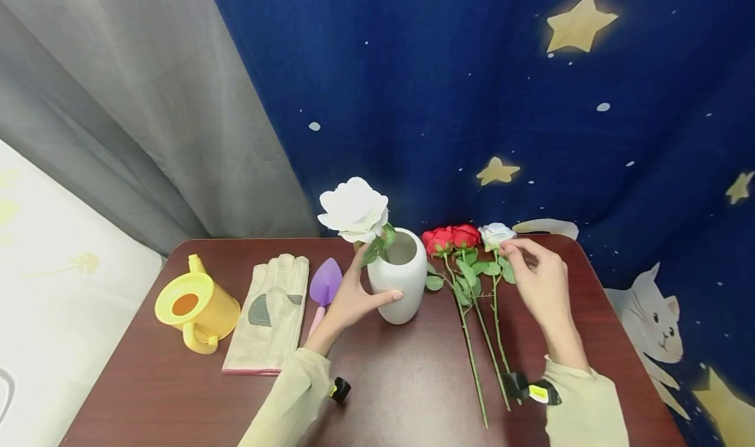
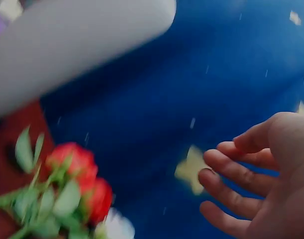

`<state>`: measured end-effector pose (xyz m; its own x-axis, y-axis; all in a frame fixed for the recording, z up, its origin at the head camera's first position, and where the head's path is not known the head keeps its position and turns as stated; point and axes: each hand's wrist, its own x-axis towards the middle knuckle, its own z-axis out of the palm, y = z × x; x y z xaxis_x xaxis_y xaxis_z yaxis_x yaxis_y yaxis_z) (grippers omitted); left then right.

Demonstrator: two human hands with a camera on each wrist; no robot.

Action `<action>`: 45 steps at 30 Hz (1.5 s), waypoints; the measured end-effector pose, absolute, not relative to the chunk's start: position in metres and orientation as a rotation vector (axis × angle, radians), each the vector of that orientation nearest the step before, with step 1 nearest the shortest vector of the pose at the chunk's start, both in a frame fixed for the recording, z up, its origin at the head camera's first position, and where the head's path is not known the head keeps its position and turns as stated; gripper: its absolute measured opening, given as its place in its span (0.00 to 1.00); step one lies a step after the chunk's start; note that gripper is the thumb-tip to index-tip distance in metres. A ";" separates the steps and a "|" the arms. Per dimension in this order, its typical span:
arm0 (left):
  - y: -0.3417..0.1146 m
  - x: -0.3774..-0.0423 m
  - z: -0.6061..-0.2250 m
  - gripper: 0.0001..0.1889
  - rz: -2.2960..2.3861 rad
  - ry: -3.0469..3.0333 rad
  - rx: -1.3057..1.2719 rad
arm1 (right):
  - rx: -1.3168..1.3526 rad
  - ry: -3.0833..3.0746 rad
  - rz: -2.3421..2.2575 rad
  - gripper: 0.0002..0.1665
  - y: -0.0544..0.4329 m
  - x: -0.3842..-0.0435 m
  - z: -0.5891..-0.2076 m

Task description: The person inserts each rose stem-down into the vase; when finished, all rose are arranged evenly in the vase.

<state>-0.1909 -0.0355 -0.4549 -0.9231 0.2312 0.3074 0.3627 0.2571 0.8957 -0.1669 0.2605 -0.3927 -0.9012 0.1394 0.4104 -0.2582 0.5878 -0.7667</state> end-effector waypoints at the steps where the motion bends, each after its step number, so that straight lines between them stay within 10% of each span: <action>1: -0.036 -0.191 -0.455 0.47 -1.758 -2.397 -0.571 | 0.077 -2.421 1.235 0.12 0.267 -0.166 -0.400; 17: -0.036 -0.191 -0.456 0.48 -1.786 -2.388 -0.575 | -0.245 -2.901 1.189 0.15 0.316 -0.159 -0.505; 45: -0.036 -0.186 -0.446 0.47 -1.817 -2.402 -0.569 | -0.383 -2.990 1.051 0.17 0.300 -0.198 -0.526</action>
<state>-0.1863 -0.0363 -0.4463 -0.9281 0.2455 0.2798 0.3360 0.2293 0.9135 -0.1975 0.3001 -0.5258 -0.9700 0.2078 -0.1262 0.2410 0.7547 -0.6102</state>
